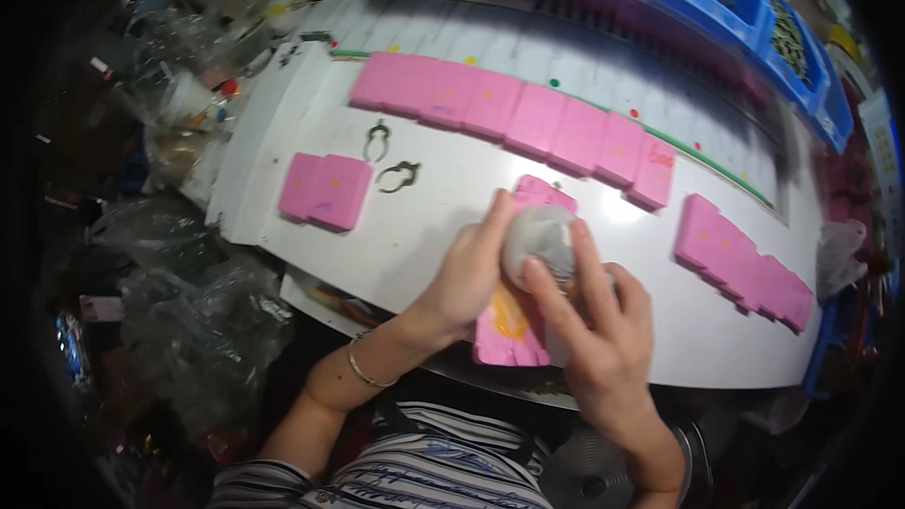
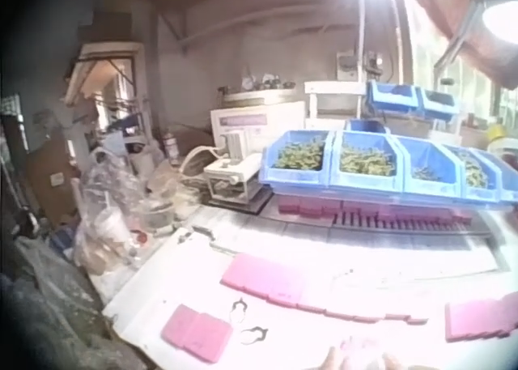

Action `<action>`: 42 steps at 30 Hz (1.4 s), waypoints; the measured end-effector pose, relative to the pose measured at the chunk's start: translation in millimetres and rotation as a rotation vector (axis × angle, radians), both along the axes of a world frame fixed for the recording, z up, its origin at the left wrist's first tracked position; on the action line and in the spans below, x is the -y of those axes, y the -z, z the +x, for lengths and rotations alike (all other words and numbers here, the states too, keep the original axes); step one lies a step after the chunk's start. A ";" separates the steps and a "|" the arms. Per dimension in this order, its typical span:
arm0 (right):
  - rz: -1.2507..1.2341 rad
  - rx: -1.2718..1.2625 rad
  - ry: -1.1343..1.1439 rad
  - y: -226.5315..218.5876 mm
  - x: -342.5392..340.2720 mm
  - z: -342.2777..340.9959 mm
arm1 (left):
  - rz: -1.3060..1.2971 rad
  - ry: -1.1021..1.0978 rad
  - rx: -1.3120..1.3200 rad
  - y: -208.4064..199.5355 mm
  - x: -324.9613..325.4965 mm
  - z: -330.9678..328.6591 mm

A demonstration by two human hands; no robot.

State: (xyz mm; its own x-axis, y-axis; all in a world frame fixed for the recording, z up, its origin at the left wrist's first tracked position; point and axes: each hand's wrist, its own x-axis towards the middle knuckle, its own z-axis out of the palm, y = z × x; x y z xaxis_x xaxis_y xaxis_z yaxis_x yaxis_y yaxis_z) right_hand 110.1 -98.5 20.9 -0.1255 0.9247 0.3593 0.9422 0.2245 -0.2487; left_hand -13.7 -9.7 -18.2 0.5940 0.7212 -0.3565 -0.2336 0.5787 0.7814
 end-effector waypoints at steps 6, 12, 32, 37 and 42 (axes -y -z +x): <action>0.092 -0.207 0.188 2.8 10.4 2.8 | -0.035 0.060 0.072 4.4 1.6 0.1; -0.190 -0.476 0.035 -15.8 -0.4 7.7 | 0.160 -0.087 -0.033 -0.6 -0.4 -1.2; -0.114 -1.004 0.164 -6.5 -5.0 7.6 | 0.434 0.073 0.040 4.1 1.1 0.4; -0.137 -1.200 0.098 -0.5 -21.0 3.9 | 0.499 0.142 0.093 -8.7 -6.2 -11.3; -0.147 -1.273 0.109 -0.9 -32.3 -9.1 | 0.374 0.317 -0.034 -25.2 -24.8 -27.6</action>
